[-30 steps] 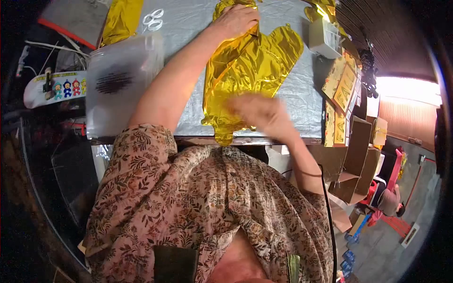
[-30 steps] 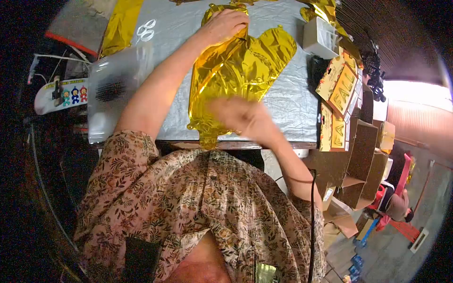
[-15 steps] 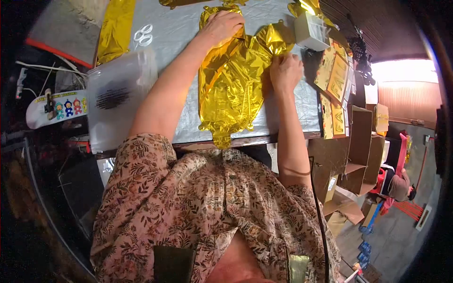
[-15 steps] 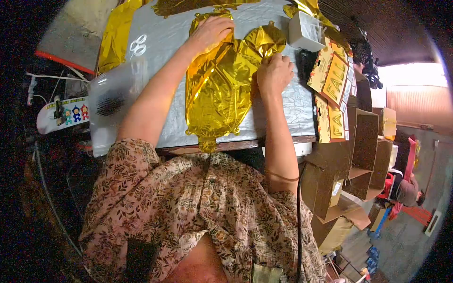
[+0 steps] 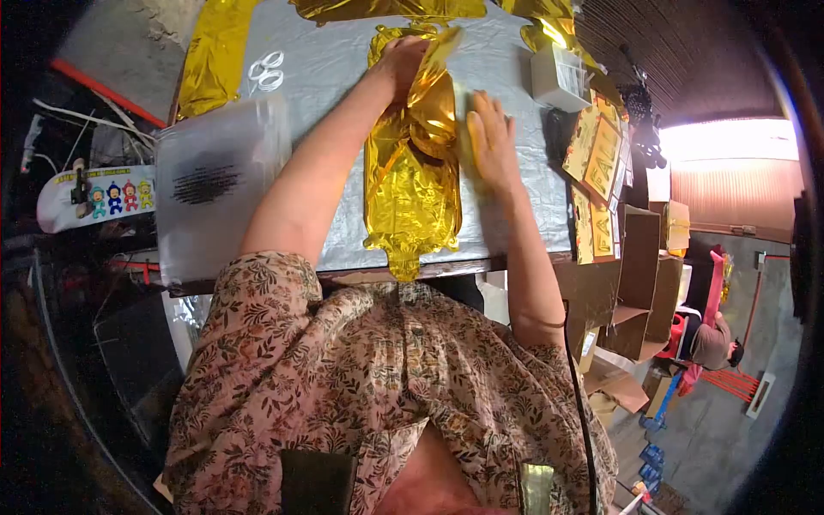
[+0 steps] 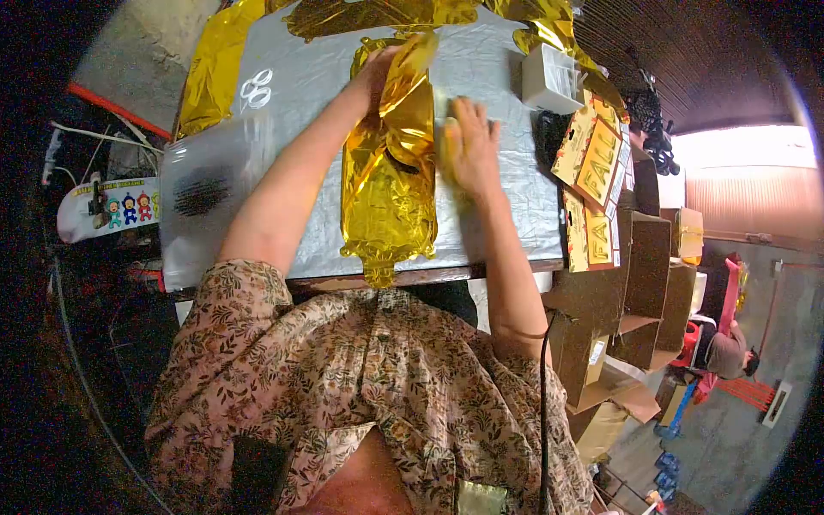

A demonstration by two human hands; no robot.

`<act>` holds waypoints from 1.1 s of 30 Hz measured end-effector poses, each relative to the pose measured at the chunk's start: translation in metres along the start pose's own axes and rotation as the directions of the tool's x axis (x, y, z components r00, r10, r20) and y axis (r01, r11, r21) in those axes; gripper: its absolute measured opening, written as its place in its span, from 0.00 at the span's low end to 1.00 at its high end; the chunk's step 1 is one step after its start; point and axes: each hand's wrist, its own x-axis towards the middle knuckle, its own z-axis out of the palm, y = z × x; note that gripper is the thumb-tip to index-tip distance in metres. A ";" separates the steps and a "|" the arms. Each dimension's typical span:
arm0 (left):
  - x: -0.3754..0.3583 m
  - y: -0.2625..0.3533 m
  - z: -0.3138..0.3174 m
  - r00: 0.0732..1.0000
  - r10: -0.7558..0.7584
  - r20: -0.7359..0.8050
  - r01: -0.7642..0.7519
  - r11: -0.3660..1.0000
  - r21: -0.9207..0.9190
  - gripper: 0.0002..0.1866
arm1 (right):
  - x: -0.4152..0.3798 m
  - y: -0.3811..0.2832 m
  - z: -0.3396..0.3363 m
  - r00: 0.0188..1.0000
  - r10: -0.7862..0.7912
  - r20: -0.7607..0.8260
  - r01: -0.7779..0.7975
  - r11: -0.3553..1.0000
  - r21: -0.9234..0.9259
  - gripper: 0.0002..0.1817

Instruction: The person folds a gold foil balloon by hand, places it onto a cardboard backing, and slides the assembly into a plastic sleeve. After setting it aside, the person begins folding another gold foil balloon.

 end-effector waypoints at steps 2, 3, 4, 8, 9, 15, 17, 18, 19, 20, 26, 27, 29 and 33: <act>0.012 -0.030 0.028 0.996 -0.016 0.086 0.025 0.995 -0.099 0.19 | -0.002 -0.023 0.012 1.000 -0.031 -0.006 0.031 0.999 0.017 0.28; 0.018 -0.061 0.060 1.000 0.021 -0.008 -0.023 0.930 -0.366 0.20 | 0.000 -0.033 0.016 0.999 -0.051 0.003 0.051 0.998 -0.030 0.28; 0.018 -0.058 0.051 0.993 0.114 -0.019 -0.116 0.977 -0.178 0.21 | 0.000 -0.039 0.021 0.997 -0.071 0.013 0.072 0.994 -0.079 0.29; 0.010 -0.055 0.052 0.946 0.291 -0.142 -0.306 0.664 -0.682 0.14 | -0.001 -0.063 0.028 0.997 -0.063 0.033 0.070 0.960 -0.270 0.33; 0.010 -0.052 0.047 0.934 0.338 -0.119 -0.348 0.776 -0.527 0.14 | -0.002 -0.065 0.032 0.998 -0.060 0.029 0.066 0.961 -0.268 0.33; 0.011 -0.047 0.041 0.903 0.377 -0.205 -0.411 0.898 -0.159 0.10 | -0.002 -0.074 0.044 0.997 -0.067 -0.047 0.042 0.913 -0.406 0.40; 0.013 -0.050 0.045 0.843 0.458 -0.281 -0.496 0.865 -0.079 0.12 | -0.003 -0.076 0.042 0.999 -0.043 -0.026 0.029 0.913 -0.407 0.40; 0.012 -0.051 0.043 0.843 0.460 -0.279 -0.497 0.864 -0.080 0.12 | -0.004 -0.077 0.042 1.000 -0.022 -0.003 0.019 0.912 -0.410 0.40; 0.010 -0.053 0.039 0.840 0.491 -0.232 -0.520 0.850 -0.085 0.13 | -0.004 -0.078 0.041 1.000 -0.019 -0.005 0.016 0.913 -0.408 0.40; 0.011 -0.056 0.033 0.833 0.522 -0.185 -0.543 0.835 -0.089 0.14 | -0.004 -0.079 0.041 1.000 -0.018 -0.009 0.013 0.911 -0.413 0.40; 0.049 -0.038 -0.070 0.960 -0.227 0.164 0.277 0.684 -0.674 0.17 | -0.004 -0.080 0.042 0.999 -0.017 -0.041 0.000 0.922 -0.386 0.41; 0.055 -0.015 -0.093 0.977 -0.153 0.150 0.208 0.850 -0.484 0.20 | -0.004 -0.080 0.042 0.999 -0.022 -0.049 0.002 0.927 -0.376 0.41; 0.066 0.018 -0.105 0.987 -0.082 0.140 0.117 0.957 -0.264 0.24 | -0.004 -0.080 0.041 0.999 -0.023 -0.050 0.003 0.927 -0.376 0.41; 0.059 0.024 -0.039 0.875 0.227 0.429 -0.185 0.973 -0.138 0.15 | -0.004 -0.078 0.044 0.998 -0.031 -0.053 0.007 0.918 -0.396 0.41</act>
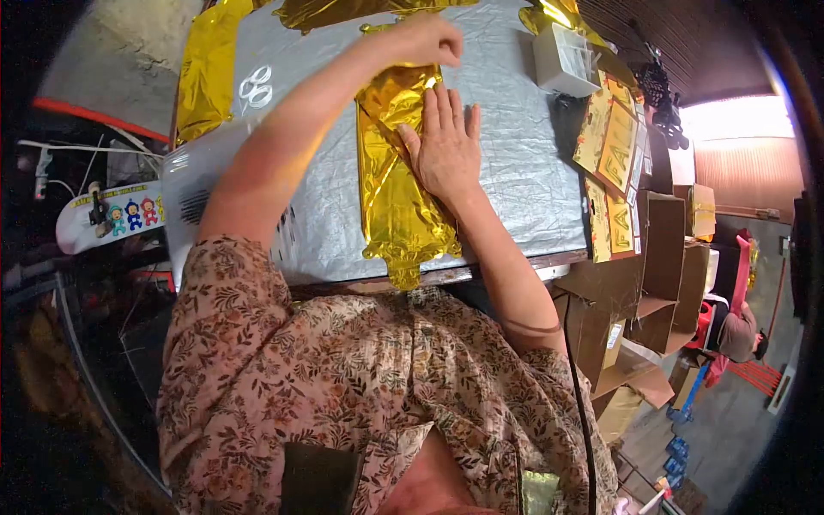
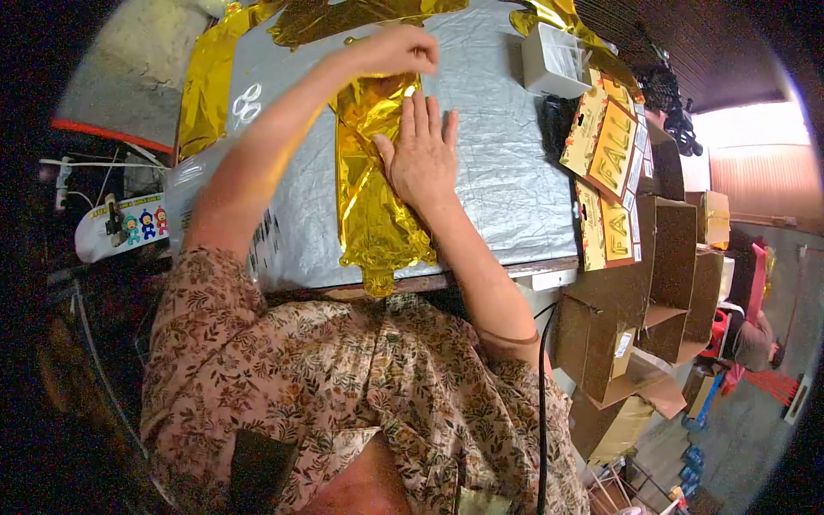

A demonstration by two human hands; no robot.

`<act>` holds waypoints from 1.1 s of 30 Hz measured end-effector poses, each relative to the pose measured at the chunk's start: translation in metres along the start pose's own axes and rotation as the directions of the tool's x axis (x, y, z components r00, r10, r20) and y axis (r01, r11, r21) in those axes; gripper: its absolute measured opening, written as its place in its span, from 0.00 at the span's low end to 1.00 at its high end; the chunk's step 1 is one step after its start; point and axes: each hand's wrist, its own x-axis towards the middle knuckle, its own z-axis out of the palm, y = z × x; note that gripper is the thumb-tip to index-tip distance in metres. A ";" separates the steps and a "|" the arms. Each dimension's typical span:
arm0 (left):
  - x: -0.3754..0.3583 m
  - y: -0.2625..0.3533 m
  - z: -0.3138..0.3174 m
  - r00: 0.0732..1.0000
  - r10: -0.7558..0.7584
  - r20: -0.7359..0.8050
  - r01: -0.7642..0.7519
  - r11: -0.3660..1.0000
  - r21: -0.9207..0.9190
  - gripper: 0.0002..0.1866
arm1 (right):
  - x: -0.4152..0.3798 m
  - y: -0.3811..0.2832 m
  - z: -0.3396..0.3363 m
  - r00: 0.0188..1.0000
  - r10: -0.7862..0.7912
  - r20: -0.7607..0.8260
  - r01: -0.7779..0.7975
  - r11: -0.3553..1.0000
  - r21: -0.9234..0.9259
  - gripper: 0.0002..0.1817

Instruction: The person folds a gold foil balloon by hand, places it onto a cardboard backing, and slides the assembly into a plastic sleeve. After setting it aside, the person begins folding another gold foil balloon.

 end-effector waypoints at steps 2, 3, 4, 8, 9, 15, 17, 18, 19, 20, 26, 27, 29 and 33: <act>-0.004 -0.012 0.017 0.999 0.020 -0.038 -0.021 0.999 -0.035 0.15 | 0.002 0.000 -0.002 1.000 0.001 0.001 -0.001 1.000 0.009 0.41; -0.010 -0.011 0.022 0.996 0.039 -0.075 -0.044 0.996 -0.075 0.14 | 0.001 -0.001 -0.003 1.000 0.005 0.007 -0.005 1.000 0.015 0.41; -0.016 -0.010 0.030 0.993 0.051 -0.110 -0.064 0.991 -0.121 0.14 | 0.000 -0.001 -0.003 1.000 0.009 0.023 -0.009 1.000 0.022 0.41; -0.023 -0.026 0.045 0.938 0.200 -0.284 -0.235 0.967 -0.093 0.15 | 0.000 0.000 -0.001 0.999 -0.005 0.036 0.004 1.000 0.011 0.41; -0.025 -0.025 0.046 0.940 0.198 -0.278 -0.224 0.972 -0.066 0.14 | 0.001 0.000 -0.002 0.999 -0.030 0.024 0.029 1.000 0.011 0.41; -0.030 -0.023 0.047 0.951 0.167 -0.260 -0.174 0.985 -0.004 0.14 | -0.007 0.001 -0.018 0.965 -0.238 0.106 0.234 0.971 0.049 0.41; -0.030 -0.025 0.050 0.951 0.153 -0.268 -0.166 0.986 -0.029 0.14 | -0.015 0.000 -0.031 0.860 -0.455 0.230 0.415 0.887 0.202 0.39; -0.029 -0.026 0.052 0.951 0.142 -0.276 -0.163 0.985 -0.054 0.14 | -0.021 -0.001 -0.036 0.860 -0.454 0.233 0.415 0.888 0.200 0.39; -0.029 -0.028 0.054 0.950 0.144 -0.278 -0.165 0.985 -0.056 0.14 | -0.028 -0.002 -0.041 0.799 -0.537 0.270 0.493 0.842 0.218 0.39; -0.028 -0.030 0.055 0.945 0.151 -0.291 -0.177 0.982 -0.066 0.14 | -0.034 -0.003 -0.045 0.728 -0.614 0.305 0.565 0.789 0.239 0.39; -0.026 -0.032 0.056 0.926 0.200 -0.321 -0.224 0.974 -0.040 0.15 | -0.069 -0.003 -0.079 0.591 -0.710 0.381 0.508 0.696 0.508 0.37; -0.027 -0.033 0.056 0.930 0.192 -0.312 -0.215 0.976 -0.039 0.14 | -0.072 -0.001 -0.086 0.548 -0.742 0.386 0.452 0.651 0.610 0.35; -0.027 -0.033 0.054 0.936 0.174 -0.306 -0.192 0.981 -0.030 0.14 | -0.065 0.003 -0.087 0.499 -0.814 0.298 0.254 0.465 0.848 0.27; -0.022 -0.042 0.061 0.913 0.226 -0.340 -0.250 0.968 -0.029 0.14 | 0.000 -0.003 -0.082 0.804 -0.562 0.194 0.148 0.505 0.850 0.28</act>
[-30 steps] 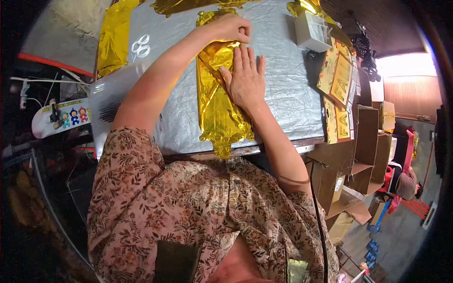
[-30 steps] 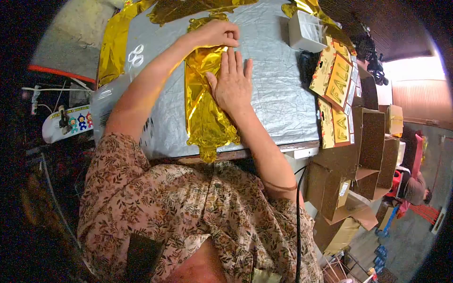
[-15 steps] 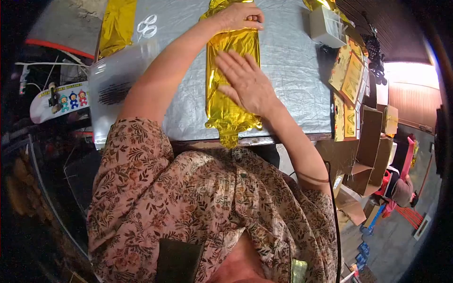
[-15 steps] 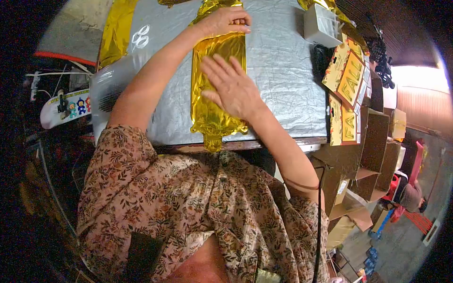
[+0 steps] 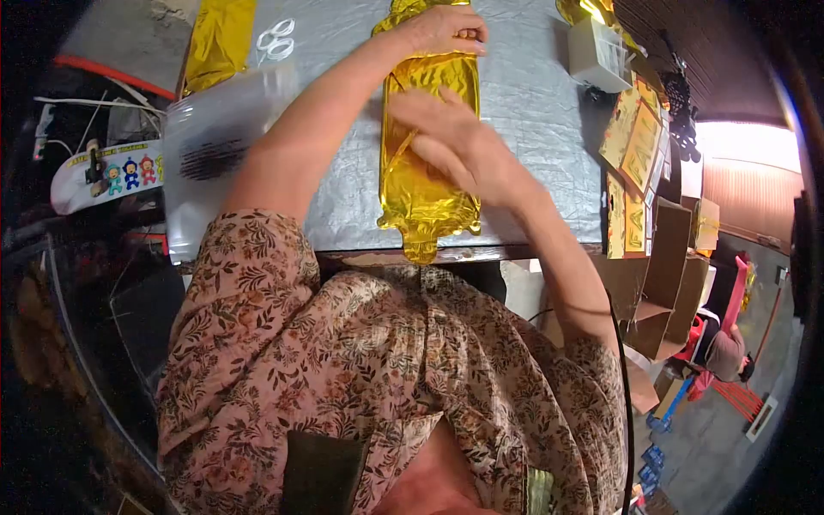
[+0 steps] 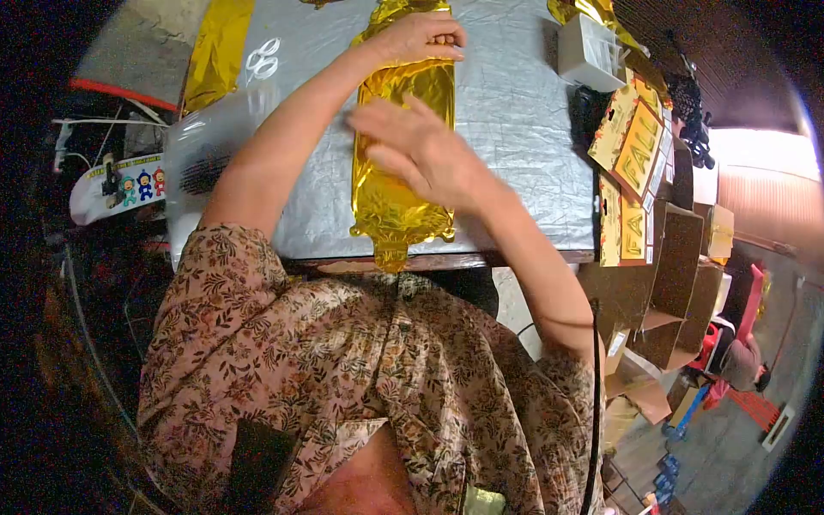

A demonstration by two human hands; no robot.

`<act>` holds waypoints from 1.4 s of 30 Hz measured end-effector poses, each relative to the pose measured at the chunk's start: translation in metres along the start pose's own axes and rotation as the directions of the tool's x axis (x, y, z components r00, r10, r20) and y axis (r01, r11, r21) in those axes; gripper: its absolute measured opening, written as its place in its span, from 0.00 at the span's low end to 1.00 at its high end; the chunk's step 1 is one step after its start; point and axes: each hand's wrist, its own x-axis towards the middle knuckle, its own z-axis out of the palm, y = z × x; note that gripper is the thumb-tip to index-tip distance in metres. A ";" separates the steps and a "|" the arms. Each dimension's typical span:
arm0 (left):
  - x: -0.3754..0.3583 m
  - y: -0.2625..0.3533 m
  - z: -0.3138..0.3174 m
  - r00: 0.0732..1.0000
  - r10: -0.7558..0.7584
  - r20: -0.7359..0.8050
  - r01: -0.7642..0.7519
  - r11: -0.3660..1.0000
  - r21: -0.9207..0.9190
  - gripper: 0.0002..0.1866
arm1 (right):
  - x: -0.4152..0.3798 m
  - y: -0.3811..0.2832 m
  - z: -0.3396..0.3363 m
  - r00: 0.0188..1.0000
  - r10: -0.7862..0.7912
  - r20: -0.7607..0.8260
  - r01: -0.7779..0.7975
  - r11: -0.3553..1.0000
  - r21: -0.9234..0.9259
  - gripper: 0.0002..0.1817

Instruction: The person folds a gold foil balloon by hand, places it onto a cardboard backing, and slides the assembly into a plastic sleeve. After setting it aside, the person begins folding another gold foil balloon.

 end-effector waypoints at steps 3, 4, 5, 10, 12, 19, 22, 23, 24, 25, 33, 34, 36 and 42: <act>0.000 0.001 0.000 1.000 0.008 -0.007 -0.008 1.000 -0.013 0.15 | 0.027 0.044 0.012 0.992 -0.103 0.068 0.122 0.909 -0.400 0.30; 0.000 0.003 -0.002 1.000 0.002 -0.007 -0.002 1.000 -0.006 0.15 | 0.029 0.049 0.021 0.990 -0.107 0.093 0.139 0.859 -0.493 0.31; 0.000 0.005 -0.002 1.000 0.014 -0.011 -0.014 1.000 0.003 0.15 | 0.031 0.056 0.027 0.987 -0.108 0.120 0.158 0.800 -0.579 0.32; 0.000 0.006 -0.002 0.998 0.053 -0.033 -0.053 0.999 0.005 0.15 | -0.014 0.012 0.052 0.959 -0.144 0.242 0.244 0.856 -0.456 0.31; -0.001 0.010 -0.005 0.998 -0.056 -0.006 0.056 0.998 -0.011 0.15 | -0.024 -0.004 0.050 0.878 -0.224 0.423 0.263 0.964 -0.034 0.31; -0.001 0.007 -0.002 0.999 0.037 -0.034 -0.035 0.999 0.041 0.14 | 0.014 0.046 0.039 0.839 0.016 -0.544 -0.414 0.668 -0.619 0.35; -0.001 0.014 -0.006 0.998 -0.054 -0.022 0.053 0.998 -0.034 0.15 | 0.008 0.045 0.052 0.895 0.083 -0.437 -0.372 0.679 -0.633 0.40; 0.000 0.016 -0.010 0.998 -0.056 -0.024 0.056 0.998 -0.025 0.15 | 0.007 0.042 0.053 0.915 0.101 -0.390 -0.352 0.672 -0.651 0.40; 0.001 0.017 -0.010 0.998 -0.060 -0.023 0.059 0.998 -0.025 0.14 | 0.006 0.041 0.052 0.922 0.093 -0.376 -0.338 0.667 -0.664 0.40; 0.000 0.020 -0.009 0.998 -0.063 -0.021 0.063 0.998 -0.028 0.14 | 0.004 0.040 0.053 0.922 0.093 -0.375 -0.336 0.670 -0.662 0.40; -0.008 -0.005 -0.069 0.906 -0.383 -0.183 0.390 0.921 0.004 0.16 | 0.005 0.045 0.053 0.925 0.093 -0.368 -0.339 0.636 -0.693 0.38; -0.014 0.013 -0.089 0.859 -0.458 -0.230 0.491 0.863 0.116 0.17 | 0.005 0.046 0.053 0.924 0.089 -0.372 -0.340 0.638 -0.691 0.38; -0.038 0.004 -0.106 0.846 -0.496 -0.195 0.529 0.825 0.198 0.17 | 0.005 0.046 0.054 0.924 0.083 -0.374 -0.340 0.624 -0.703 0.38; -0.054 0.011 -0.105 0.740 -0.665 -0.099 0.631 0.636 0.443 0.18 | 0.006 0.047 0.055 0.924 0.089 -0.373 -0.345 0.619 -0.706 0.38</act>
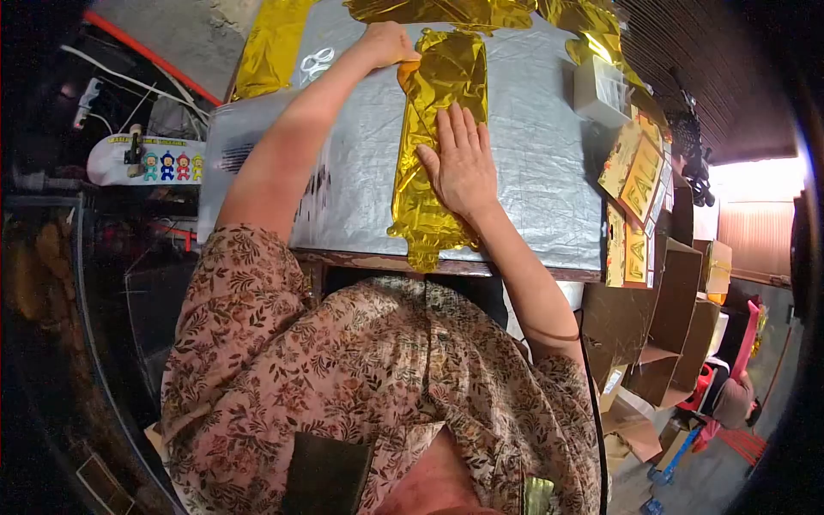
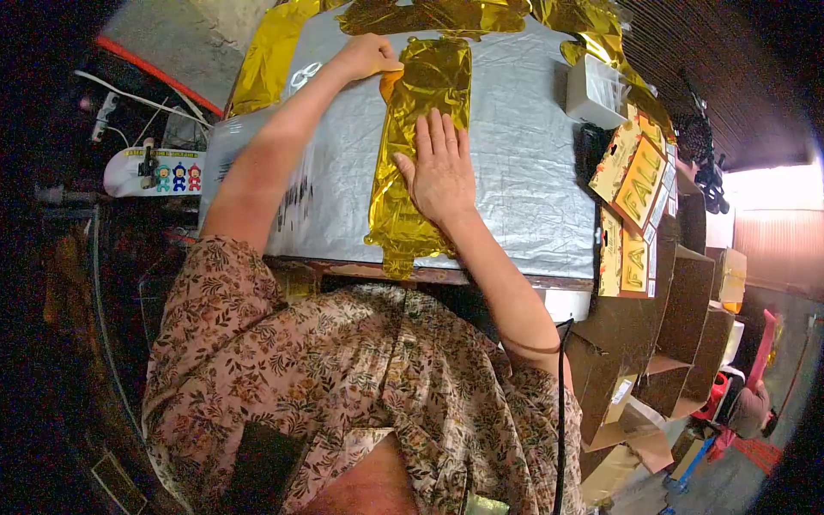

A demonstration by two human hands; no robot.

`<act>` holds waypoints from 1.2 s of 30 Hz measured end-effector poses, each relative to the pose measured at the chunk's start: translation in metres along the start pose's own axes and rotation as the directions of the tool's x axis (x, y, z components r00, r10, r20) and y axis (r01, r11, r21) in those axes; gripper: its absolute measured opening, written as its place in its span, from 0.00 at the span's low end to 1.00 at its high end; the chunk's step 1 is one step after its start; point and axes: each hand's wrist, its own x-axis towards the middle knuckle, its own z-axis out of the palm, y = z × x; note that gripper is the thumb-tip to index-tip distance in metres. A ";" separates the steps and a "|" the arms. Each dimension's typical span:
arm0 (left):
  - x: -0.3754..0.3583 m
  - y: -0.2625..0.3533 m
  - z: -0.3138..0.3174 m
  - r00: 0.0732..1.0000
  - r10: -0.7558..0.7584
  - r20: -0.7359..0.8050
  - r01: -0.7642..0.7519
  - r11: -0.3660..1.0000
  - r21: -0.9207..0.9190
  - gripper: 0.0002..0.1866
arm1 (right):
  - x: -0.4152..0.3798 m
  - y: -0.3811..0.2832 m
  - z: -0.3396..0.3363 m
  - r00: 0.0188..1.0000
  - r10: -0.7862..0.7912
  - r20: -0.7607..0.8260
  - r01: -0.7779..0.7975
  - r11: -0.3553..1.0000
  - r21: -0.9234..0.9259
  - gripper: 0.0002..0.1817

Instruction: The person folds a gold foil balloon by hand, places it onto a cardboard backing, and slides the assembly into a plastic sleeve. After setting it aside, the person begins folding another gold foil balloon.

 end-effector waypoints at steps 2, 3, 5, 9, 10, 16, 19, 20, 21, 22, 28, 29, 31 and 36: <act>-0.002 0.002 0.003 1.000 0.028 -0.006 -0.028 1.000 -0.010 0.17 | 0.000 0.000 0.000 1.000 0.002 0.003 -0.002 1.000 -0.010 0.38; -0.001 0.000 0.006 0.998 0.050 -0.027 -0.051 0.998 -0.035 0.16 | 0.000 0.000 0.000 1.000 0.005 0.008 -0.005 1.000 -0.019 0.38; 0.005 -0.002 0.011 0.996 0.077 -0.049 -0.079 0.995 -0.056 0.16 | -0.001 0.001 0.003 1.000 0.007 0.000 -0.007 1.000 -0.017 0.38; 0.007 -0.001 0.019 0.998 0.025 -0.063 -0.030 0.995 -0.090 0.13 | 0.000 0.000 0.002 1.000 0.010 0.015 -0.010 1.000 -0.023 0.39; 0.007 0.000 0.019 0.997 -0.002 -0.075 -0.007 0.993 -0.115 0.12 | 0.000 0.000 0.002 1.000 0.009 0.013 -0.009 1.000 -0.022 0.39; 0.008 0.020 -0.015 0.999 -0.039 0.013 0.038 0.994 0.106 0.11 | -0.001 0.001 0.003 1.000 0.010 0.009 -0.010 1.000 0.000 0.39; 0.015 0.006 -0.023 0.983 -0.129 0.131 0.151 0.972 -0.179 0.12 | -0.001 0.001 0.004 1.000 0.012 -0.013 -0.012 1.000 0.005 0.39; 0.017 0.005 -0.021 0.988 -0.112 0.111 0.132 0.973 -0.191 0.12 | -0.001 0.001 0.004 1.000 0.009 -0.015 -0.009 1.000 0.005 0.40; 0.020 0.002 -0.021 0.988 -0.109 0.111 0.129 0.973 -0.190 0.12 | -0.001 0.002 0.005 1.000 0.007 -0.017 -0.007 1.000 0.004 0.40; 0.025 -0.004 -0.020 0.989 -0.060 0.132 0.089 0.969 -0.231 0.10 | 0.000 0.002 0.004 1.000 0.011 -0.018 -0.011 1.000 0.002 0.40; 0.013 0.021 -0.032 0.922 -0.012 0.386 0.223 0.833 -0.507 0.16 | -0.001 0.002 0.005 0.998 0.008 -0.059 -0.006 0.999 0.036 0.40; 0.017 0.017 -0.028 0.922 -0.013 0.387 0.224 0.832 -0.507 0.16 | -0.001 0.002 0.005 0.998 0.008 -0.062 -0.005 0.999 0.038 0.41; 0.025 0.011 -0.020 0.890 0.068 0.451 0.189 0.846 -0.499 0.09 | 0.000 0.002 0.004 0.998 0.006 -0.063 -0.004 0.999 0.040 0.41; 0.011 0.036 -0.037 0.866 0.041 0.498 0.263 0.810 -0.524 0.11 | 0.000 0.001 0.002 0.998 0.016 -0.057 -0.012 0.997 0.070 0.42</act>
